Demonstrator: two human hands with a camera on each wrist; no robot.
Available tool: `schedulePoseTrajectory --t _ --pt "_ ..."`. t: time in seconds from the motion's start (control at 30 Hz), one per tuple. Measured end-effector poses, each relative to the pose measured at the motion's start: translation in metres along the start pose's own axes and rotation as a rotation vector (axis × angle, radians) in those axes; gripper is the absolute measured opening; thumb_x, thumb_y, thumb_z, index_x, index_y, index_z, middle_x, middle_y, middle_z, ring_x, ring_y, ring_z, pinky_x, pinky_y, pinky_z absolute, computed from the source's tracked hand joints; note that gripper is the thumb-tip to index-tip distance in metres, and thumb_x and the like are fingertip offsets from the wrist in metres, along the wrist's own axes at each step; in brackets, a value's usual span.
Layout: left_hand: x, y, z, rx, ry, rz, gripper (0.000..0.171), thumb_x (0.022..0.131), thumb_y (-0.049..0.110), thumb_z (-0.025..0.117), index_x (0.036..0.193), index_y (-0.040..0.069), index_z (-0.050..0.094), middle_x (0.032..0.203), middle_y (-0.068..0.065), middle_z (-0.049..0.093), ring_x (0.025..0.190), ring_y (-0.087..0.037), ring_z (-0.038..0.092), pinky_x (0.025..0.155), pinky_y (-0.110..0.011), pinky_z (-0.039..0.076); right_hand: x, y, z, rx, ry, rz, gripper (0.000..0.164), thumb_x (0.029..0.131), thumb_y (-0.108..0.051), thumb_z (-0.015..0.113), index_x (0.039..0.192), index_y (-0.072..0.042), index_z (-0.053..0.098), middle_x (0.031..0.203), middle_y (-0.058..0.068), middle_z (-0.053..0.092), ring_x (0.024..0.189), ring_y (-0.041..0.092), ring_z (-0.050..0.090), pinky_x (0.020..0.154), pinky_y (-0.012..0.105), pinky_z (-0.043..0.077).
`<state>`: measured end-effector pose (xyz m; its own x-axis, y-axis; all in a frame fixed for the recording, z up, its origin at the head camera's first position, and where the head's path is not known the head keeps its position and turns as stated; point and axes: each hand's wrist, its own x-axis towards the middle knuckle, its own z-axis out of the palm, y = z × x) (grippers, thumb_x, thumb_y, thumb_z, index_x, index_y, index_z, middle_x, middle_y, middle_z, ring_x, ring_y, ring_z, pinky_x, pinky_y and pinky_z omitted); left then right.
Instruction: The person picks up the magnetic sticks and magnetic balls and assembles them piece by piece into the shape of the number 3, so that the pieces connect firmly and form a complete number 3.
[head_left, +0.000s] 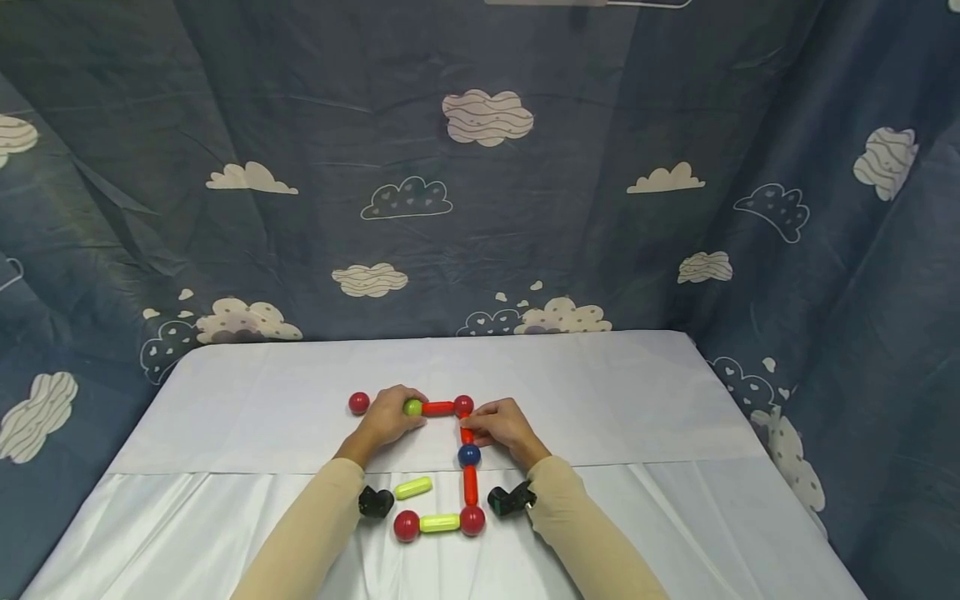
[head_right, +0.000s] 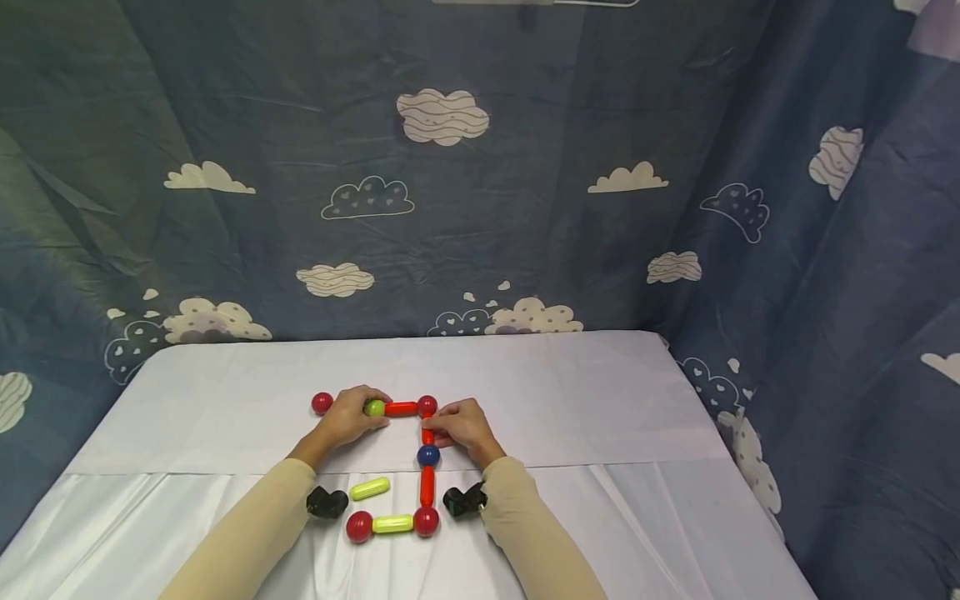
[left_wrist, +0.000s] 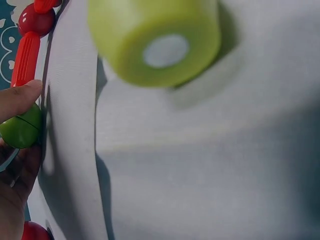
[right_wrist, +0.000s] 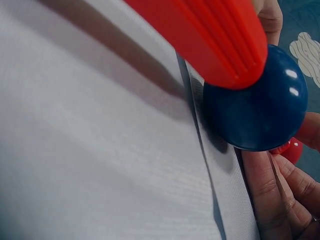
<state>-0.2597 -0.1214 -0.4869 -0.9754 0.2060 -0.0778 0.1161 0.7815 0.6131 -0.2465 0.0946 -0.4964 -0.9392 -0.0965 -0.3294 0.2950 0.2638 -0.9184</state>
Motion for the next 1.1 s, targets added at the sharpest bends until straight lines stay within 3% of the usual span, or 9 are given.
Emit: schedulePoseTrajectory --t 1.1 --pt "-0.0016 -0.0037 0.0020 -0.039 0.049 0.026 0.037 0.075 0.018 0.083 0.109 0.008 0.072 0.101 -0.006 0.062 0.096 -0.022 0.055 0.090 -0.041 0.046 0.0001 0.0012 0.0005 -0.024 0.008 0.005 0.019 0.080 -0.011 0.077 0.091 0.002 0.071 0.073 0.004 0.066 0.058 0.009 0.061 0.056 0.023 0.053"
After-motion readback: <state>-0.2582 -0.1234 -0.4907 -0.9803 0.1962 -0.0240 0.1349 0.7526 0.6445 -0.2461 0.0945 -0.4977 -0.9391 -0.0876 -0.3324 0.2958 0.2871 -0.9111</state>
